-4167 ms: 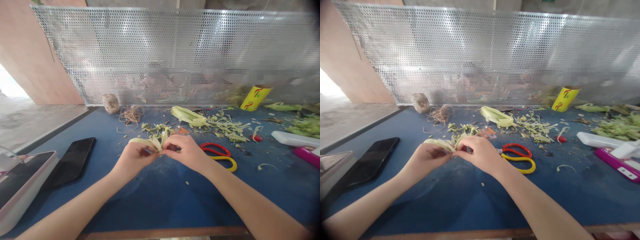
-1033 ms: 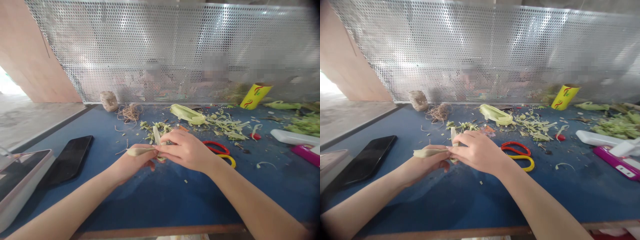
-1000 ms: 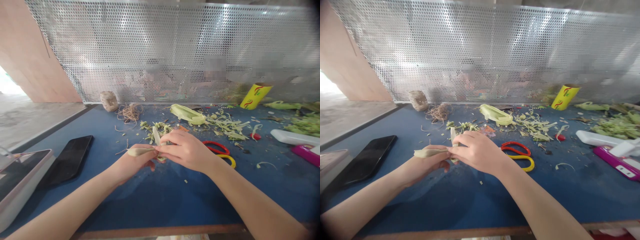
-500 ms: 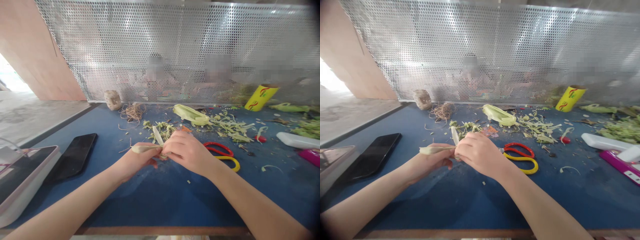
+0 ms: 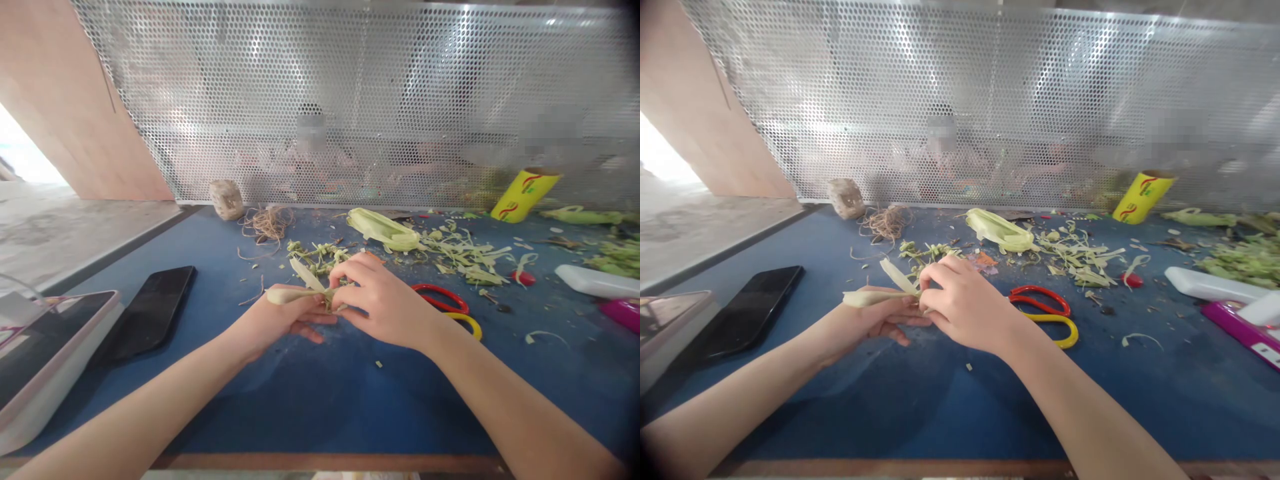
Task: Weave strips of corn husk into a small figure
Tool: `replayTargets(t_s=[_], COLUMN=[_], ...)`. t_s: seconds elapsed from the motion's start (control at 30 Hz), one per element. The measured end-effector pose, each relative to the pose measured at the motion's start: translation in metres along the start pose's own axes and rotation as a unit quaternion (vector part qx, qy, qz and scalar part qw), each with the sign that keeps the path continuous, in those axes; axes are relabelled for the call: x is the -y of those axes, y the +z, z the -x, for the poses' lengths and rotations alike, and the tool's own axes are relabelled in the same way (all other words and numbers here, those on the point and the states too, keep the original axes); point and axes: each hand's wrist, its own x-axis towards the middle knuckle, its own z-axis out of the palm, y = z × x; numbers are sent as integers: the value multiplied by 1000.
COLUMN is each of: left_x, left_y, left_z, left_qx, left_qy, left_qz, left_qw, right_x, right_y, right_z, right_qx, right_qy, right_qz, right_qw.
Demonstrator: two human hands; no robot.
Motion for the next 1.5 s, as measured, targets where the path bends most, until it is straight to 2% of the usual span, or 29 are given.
replayTargets(t_s=[0.2, 0.4, 0.6, 0.67, 0.8, 1.03, 1.23, 1.33, 1.4, 1.5], left_x=[-1, -1, 0, 0, 2, 1, -9, -14, -16, -16], left_y=[-1, 1, 1, 1, -1, 1, -1, -5, -6, -7], left_z=[0, -2, -2, -2, -3, -3, -2, -3, -3, -4], left_qx=[4, 7, -9, -2, 7, -15, -56, -69, -80, -95], left_qy=[6, -20, -32, -25, -11, -8, -32, -23, -15, -16], left_qz=[0, 19, 57, 66, 83, 86, 133, 172, 195, 204], left_qw=[1000, 1000, 998, 998, 996, 996, 989, 982, 977, 974], right_x=[2, 5, 10, 12, 15, 18, 15, 9, 6, 4], right_y=[2, 7, 13, 14, 16, 26, 20, 18, 19, 18], right_z=[0, -1, -1, -1, -1, 0, 0, -2, -4, -7], right_qx=[7, 11, 17, 5, -34, -82, -111, -148, -124, -29], right_qy=[-5, 6, -20, 8, 122, 286, 327, 391, 404, 354], right_qz=[51, 94, 113, 100, 50, 3, -64, -115, -177, -287], right_qw=[999, 995, 993, 995, 991, 955, 936, 901, 889, 890])
